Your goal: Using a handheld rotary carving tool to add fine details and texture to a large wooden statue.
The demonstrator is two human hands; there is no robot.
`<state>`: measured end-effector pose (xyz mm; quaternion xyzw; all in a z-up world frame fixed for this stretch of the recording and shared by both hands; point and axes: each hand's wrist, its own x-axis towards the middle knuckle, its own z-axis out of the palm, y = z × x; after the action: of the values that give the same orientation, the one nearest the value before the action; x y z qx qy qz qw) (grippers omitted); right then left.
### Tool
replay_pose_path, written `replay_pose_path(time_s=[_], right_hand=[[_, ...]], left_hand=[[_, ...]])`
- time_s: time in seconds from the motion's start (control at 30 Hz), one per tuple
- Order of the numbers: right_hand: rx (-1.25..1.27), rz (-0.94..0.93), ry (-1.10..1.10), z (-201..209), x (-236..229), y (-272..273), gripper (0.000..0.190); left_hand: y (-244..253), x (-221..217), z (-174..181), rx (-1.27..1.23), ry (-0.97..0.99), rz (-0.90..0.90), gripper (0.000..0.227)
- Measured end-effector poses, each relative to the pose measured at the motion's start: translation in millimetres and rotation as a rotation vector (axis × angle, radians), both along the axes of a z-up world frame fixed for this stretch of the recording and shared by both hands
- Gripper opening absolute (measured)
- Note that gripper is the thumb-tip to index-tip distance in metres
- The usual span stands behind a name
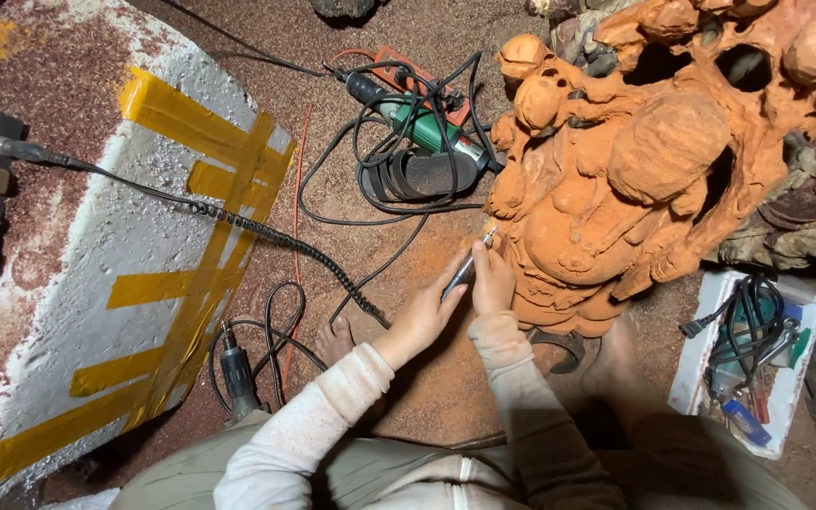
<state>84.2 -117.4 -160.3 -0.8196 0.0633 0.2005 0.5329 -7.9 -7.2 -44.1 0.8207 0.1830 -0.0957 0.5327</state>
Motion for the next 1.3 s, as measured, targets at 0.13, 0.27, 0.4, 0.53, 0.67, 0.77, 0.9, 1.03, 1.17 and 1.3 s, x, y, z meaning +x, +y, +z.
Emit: replay_pose_path(time_s=[0.13,0.27,0.4,0.53,0.67,0.77,0.9,1.03,1.17,1.3], right_hand=[[-0.093,0.099,0.025,1,-1,-4,0.054],[-0.055,0.081,-0.038,-8,-6,-7,0.049],[-0.031,0.034,-0.075,-8,-10,-9,0.049],[-0.028,0.029,-0.085,-14,-15,-11,0.052],[-0.006,0.03,-0.101,-33,-19,-11,0.054],[0.013,0.041,-0.105,-37,-19,-8,0.054],[0.048,0.036,-0.066,-30,-15,-4,0.054],[0.029,0.032,-0.093,-53,-22,-7,0.051],[0.036,-0.011,-0.017,-69,-32,-8,0.056],[0.022,-0.007,0.007,-63,-30,-8,0.056]], left_hand=[[-6,-3,3,-0.013,0.041,0.023,0.057],[-4,-7,-18,0.001,-0.047,0.008,0.057],[7,-9,-39,0.069,-0.158,-0.097,0.056],[22,-6,-48,0.14,-0.233,-0.169,0.055],[37,-6,-41,0.228,-0.198,-0.279,0.051],[44,-5,-37,0.268,-0.179,-0.316,0.05],[50,-1,-43,0.292,-0.178,-0.314,0.05],[58,2,-37,0.292,-0.181,-0.371,0.05],[64,2,-23,0.337,-0.178,-0.443,0.048],[63,1,-37,0.369,-0.18,-0.451,0.049]])
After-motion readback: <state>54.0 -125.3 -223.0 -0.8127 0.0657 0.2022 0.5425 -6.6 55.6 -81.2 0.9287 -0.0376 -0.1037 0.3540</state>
